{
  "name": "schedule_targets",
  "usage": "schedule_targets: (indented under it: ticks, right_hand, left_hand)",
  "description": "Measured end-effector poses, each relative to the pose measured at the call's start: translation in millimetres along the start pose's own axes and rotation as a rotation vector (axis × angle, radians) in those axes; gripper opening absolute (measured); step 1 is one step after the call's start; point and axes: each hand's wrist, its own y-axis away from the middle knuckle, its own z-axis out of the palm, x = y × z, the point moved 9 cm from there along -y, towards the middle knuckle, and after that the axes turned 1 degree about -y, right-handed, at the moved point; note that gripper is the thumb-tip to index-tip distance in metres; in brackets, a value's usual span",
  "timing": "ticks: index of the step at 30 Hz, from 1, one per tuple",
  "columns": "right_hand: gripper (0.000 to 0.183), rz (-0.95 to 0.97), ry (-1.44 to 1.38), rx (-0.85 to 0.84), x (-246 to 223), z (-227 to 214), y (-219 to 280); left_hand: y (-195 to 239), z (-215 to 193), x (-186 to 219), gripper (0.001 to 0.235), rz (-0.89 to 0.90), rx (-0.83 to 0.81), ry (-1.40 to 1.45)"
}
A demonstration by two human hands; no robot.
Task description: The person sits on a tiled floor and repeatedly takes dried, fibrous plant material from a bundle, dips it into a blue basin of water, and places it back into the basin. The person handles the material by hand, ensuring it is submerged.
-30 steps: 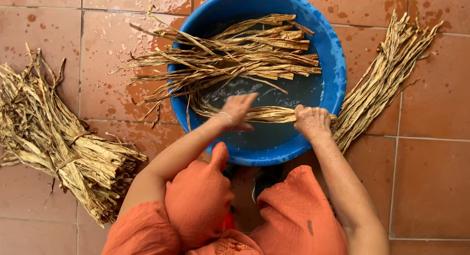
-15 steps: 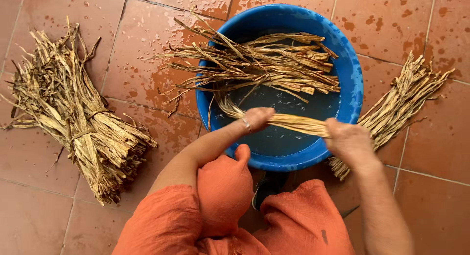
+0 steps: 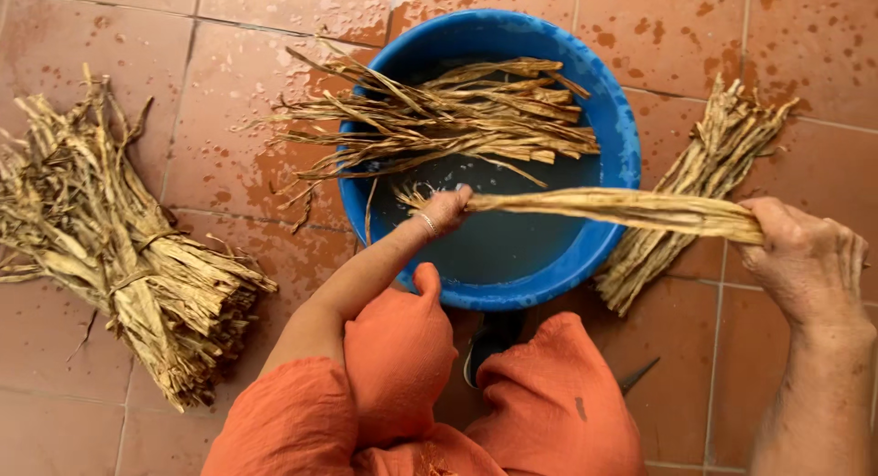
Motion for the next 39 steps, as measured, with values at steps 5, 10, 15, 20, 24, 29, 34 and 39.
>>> schedule_targets:
  ticks: [5, 10, 15, 20, 24, 29, 34, 39]
  right_hand:
    - [0.027, 0.184, -0.157, -0.076, 21, 16, 26]
    - [0.035, 0.207, -0.203, -0.222, 20, 46, 55]
    - [0.033, 0.333, -0.257, -0.278, 41, 97, 93]
    - [0.027, 0.297, -0.217, 0.059, 22, 127, 136]
    - [0.017, 0.351, -0.456, -0.176, -22, 173, 156]
    - [0.019, 0.538, -0.601, -0.390, -50, 199, 186]
    - [0.030, 0.827, -1.104, -0.203, -35, 206, 226]
    - [0.031, 1.104, -1.334, 0.134, 10, 254, 226]
  left_hand:
    - [-4, -36, 31, 0.032, 0.022, -0.007, -0.185]
    - [4, -68, 50, 0.030, -0.068, -0.102, -0.292]
    - [12, -90, 74, 0.073, 0.021, -0.206, 0.122]
    - [17, -119, 64, 0.049, -0.068, -0.309, 0.613]
    - [23, -119, 70, 0.028, 0.031, -0.484, -0.109]
    - [5, -97, 119, 0.021, 0.158, -0.712, -1.088]
    - [-87, -127, 311, 0.024, 0.796, 0.032, -1.278]
    - [-156, -149, 480, 0.098, 0.826, 0.499, -0.848]
